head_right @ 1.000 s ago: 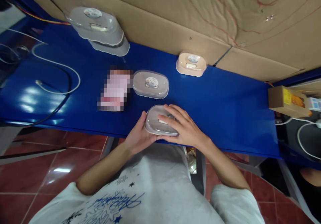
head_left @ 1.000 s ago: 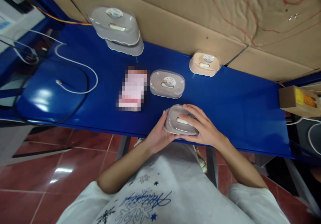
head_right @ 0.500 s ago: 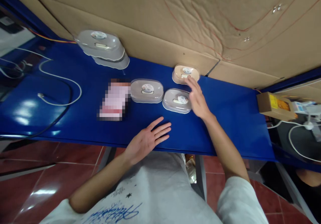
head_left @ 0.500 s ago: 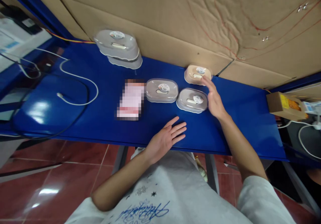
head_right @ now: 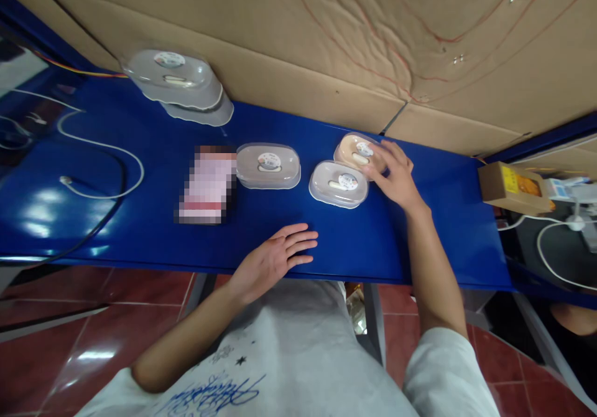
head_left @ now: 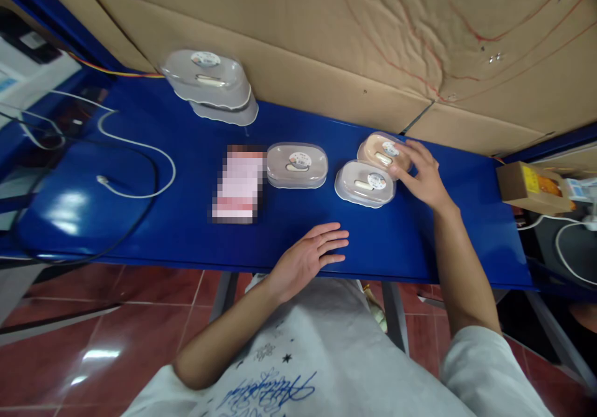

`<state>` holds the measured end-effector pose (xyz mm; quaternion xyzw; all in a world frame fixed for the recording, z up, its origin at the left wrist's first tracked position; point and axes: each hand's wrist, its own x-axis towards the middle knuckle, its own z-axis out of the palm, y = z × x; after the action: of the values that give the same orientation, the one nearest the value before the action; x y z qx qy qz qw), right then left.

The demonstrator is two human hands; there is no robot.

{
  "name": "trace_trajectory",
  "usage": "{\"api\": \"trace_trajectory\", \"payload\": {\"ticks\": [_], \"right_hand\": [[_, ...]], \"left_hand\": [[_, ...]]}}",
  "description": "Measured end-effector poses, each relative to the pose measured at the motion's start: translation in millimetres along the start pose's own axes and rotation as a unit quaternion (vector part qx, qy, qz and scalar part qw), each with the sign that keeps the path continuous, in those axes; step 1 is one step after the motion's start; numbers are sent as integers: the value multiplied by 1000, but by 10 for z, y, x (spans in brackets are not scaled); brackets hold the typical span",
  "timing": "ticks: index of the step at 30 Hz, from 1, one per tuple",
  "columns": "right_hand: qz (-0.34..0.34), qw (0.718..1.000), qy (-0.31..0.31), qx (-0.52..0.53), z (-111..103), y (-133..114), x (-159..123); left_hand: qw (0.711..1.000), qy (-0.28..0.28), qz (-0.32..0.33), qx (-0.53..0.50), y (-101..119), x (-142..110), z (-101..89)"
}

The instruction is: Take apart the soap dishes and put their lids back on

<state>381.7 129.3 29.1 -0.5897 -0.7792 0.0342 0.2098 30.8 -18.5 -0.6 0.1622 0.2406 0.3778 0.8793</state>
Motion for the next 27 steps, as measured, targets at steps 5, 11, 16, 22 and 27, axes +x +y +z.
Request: {"api": "trace_trajectory", "payload": {"ticks": [5, 11, 16, 22, 27], "right_hand": [[50, 998, 37, 1, -113, 43, -351], [191, 980, 43, -23, -325, -298, -1337], [190, 982, -18, 16, -453, -675, -1879], [91, 981, -119, 121, -370, -1194, -1573], [15, 955, -157, 253, -175, -1438, -1297]], "left_hand": [[1000, -8, 3, 7, -12, 2, -13], [1000, -22, 11, 20, -61, 25, -74], [999, -4, 22, 38, -88, -8, -43], [997, 51, 35, 47, -85, -79, 60], [996, 82, 30, -1, -59, -166, 124]]}}
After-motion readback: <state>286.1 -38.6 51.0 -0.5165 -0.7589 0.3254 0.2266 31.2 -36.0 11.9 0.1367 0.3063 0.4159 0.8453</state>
